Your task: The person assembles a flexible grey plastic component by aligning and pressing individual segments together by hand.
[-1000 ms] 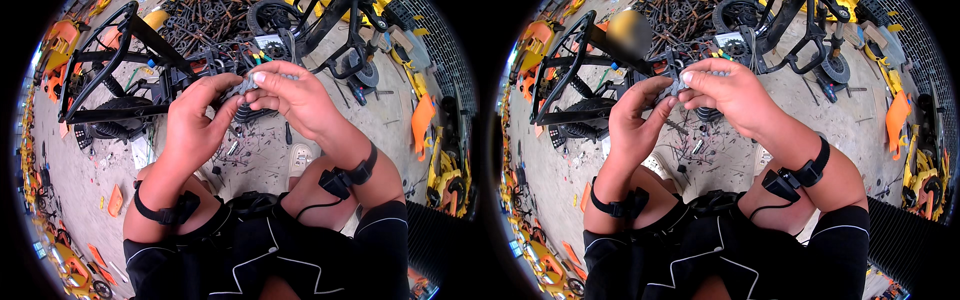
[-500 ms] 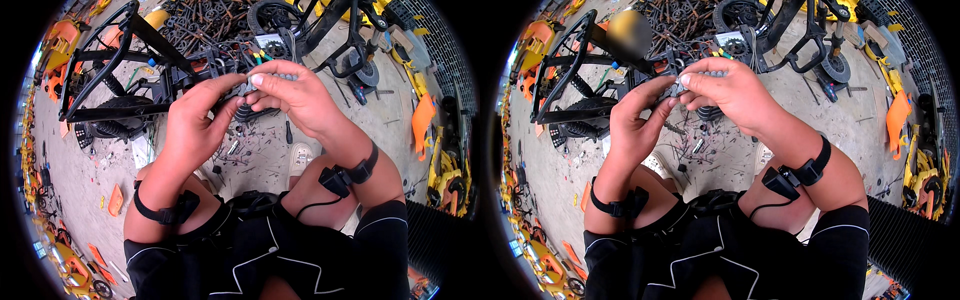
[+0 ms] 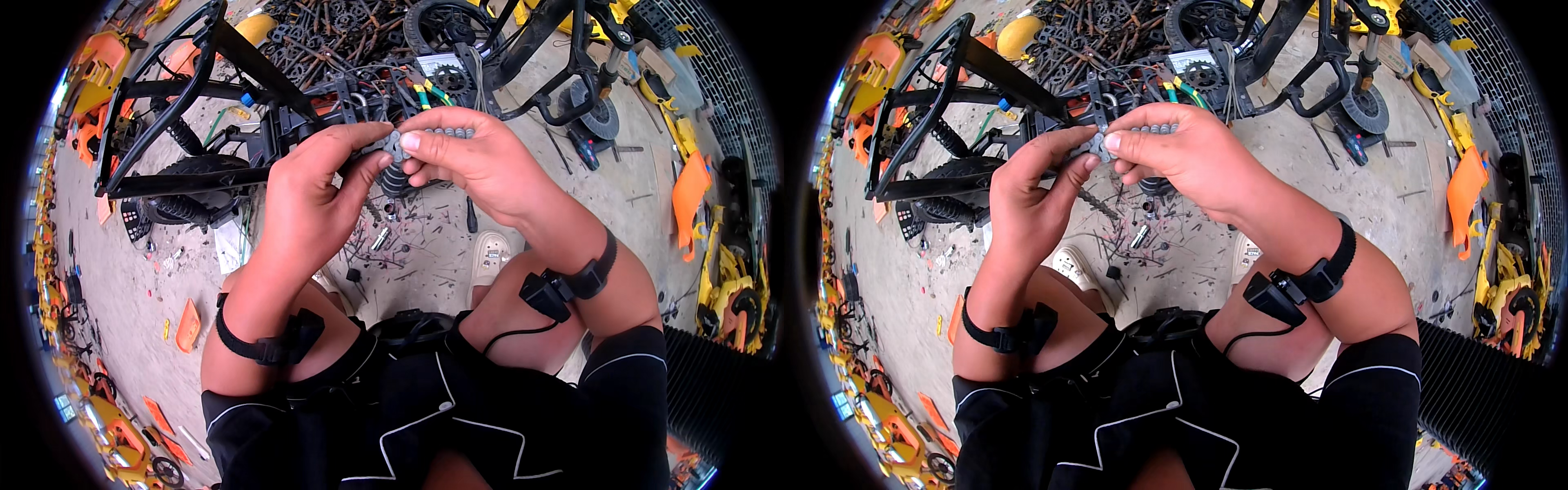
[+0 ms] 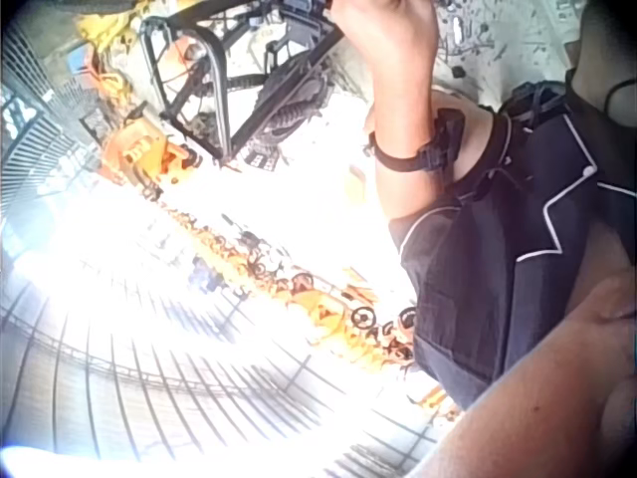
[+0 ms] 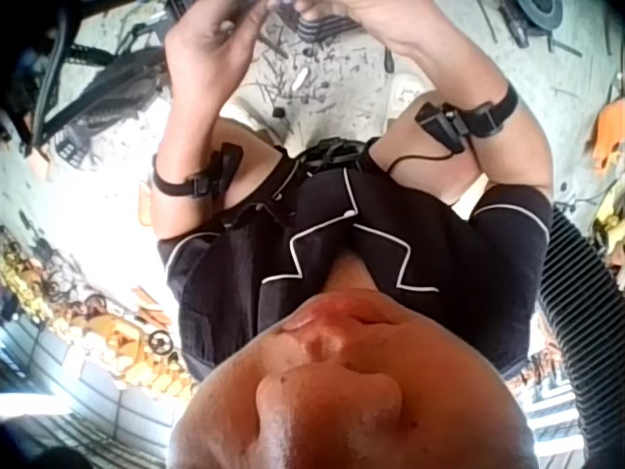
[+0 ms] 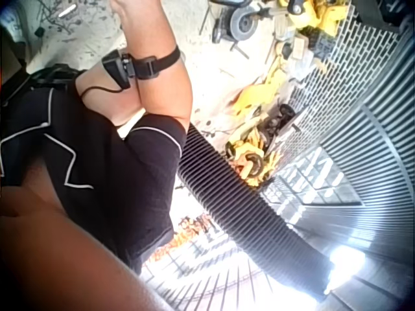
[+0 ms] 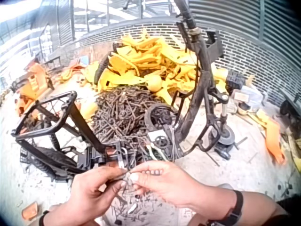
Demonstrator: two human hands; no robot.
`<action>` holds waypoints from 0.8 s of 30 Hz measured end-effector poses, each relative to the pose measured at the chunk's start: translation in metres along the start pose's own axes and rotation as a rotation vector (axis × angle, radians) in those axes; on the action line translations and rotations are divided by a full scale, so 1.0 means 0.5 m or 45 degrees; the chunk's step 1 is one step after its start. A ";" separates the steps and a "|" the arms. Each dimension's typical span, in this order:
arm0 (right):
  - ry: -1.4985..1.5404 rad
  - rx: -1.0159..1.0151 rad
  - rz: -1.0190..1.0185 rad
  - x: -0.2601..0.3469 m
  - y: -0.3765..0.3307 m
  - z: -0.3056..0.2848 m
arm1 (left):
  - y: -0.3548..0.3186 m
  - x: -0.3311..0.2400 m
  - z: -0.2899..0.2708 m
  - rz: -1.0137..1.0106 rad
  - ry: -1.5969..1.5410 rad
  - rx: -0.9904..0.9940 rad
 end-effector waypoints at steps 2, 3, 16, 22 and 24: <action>-0.040 0.031 0.030 0.003 0.000 -0.003 | -0.002 0.005 0.002 -0.003 -0.052 -0.013; -0.059 0.046 0.045 0.005 0.001 -0.005 | -0.003 0.008 0.004 -0.005 -0.079 -0.020; -0.288 0.197 0.140 0.012 -0.010 -0.018 | -0.002 0.017 -0.003 0.137 -0.038 0.291; -0.279 0.142 0.053 0.025 -0.014 -0.008 | -0.002 0.017 -0.004 0.050 -0.132 0.272; -0.281 0.114 0.077 0.029 -0.014 -0.009 | 0.001 0.010 -0.009 -0.001 -0.129 0.296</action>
Point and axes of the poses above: each hand's wrist, its own y-axis towards the middle knuckle, its own z-axis out of the palm, x = y × z, the point moved 1 cm from there along y, towards the middle knuckle, and after that the axes turned 6 degrees about -y, right-handed, at the moved point
